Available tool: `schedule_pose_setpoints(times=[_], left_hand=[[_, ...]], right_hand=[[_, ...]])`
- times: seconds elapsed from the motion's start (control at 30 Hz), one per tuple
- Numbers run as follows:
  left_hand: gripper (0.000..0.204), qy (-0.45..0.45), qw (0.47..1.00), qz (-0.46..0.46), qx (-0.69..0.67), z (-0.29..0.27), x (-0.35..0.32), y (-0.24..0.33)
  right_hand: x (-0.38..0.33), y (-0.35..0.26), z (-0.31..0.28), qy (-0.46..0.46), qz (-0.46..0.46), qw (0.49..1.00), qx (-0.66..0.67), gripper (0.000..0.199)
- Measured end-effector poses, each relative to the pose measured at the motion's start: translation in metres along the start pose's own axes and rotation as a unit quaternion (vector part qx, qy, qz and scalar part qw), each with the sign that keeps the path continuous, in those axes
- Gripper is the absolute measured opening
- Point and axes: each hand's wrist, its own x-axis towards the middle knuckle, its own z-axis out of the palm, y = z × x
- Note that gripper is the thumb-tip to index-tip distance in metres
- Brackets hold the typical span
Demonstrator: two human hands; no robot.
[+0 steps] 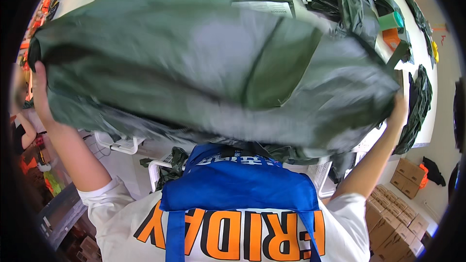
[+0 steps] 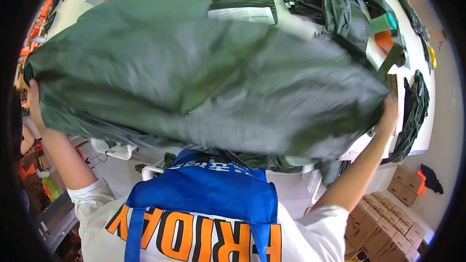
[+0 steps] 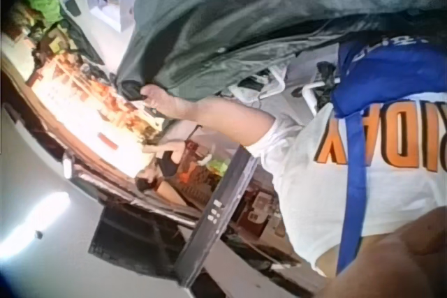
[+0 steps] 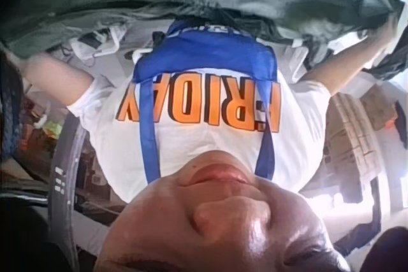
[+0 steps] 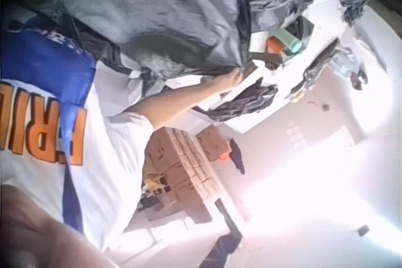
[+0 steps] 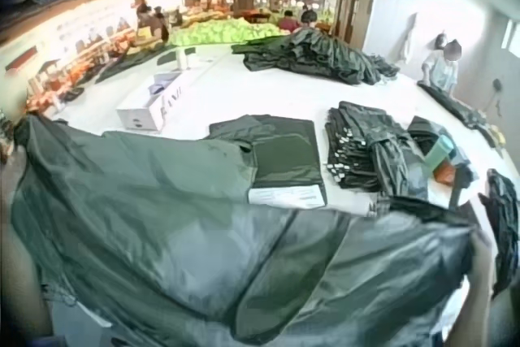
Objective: The person folds a large green tarp on a white table, then places it into a small green drawstring bag. They repeat the process with a second tarp, folding and bagging it as well.
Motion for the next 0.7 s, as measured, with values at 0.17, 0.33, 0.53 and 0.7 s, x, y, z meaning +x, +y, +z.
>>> schedule_pose_setpoints(times=[0.17, 0.33, 0.53, 0.7], left_hand=[[0.04, -0.125, 0.983, 0.017, 0.132, 0.008, 0.077, -0.02], [0.062, -0.257, 0.941, -0.073, 0.209, 0.033, 0.066, -0.053], [0.065, -0.25, 0.947, -0.12, 0.164, 0.02, 0.063, -0.079], [0.07, -0.22, 0.95, -0.162, 0.154, 0.01, 0.048, -0.074]], right_hand=[[0.12, -0.131, 0.049, 0.048, -0.18, 0.958, -0.218, 0.039], [-0.082, -0.111, 0.209, -0.155, -0.322, 0.923, -0.141, 0.065], [-0.225, -0.033, 0.187, -0.322, -0.319, 0.849, -0.27, 0.051], [-0.239, -0.049, 0.117, -0.118, -0.461, 0.808, -0.347, 0.051]])
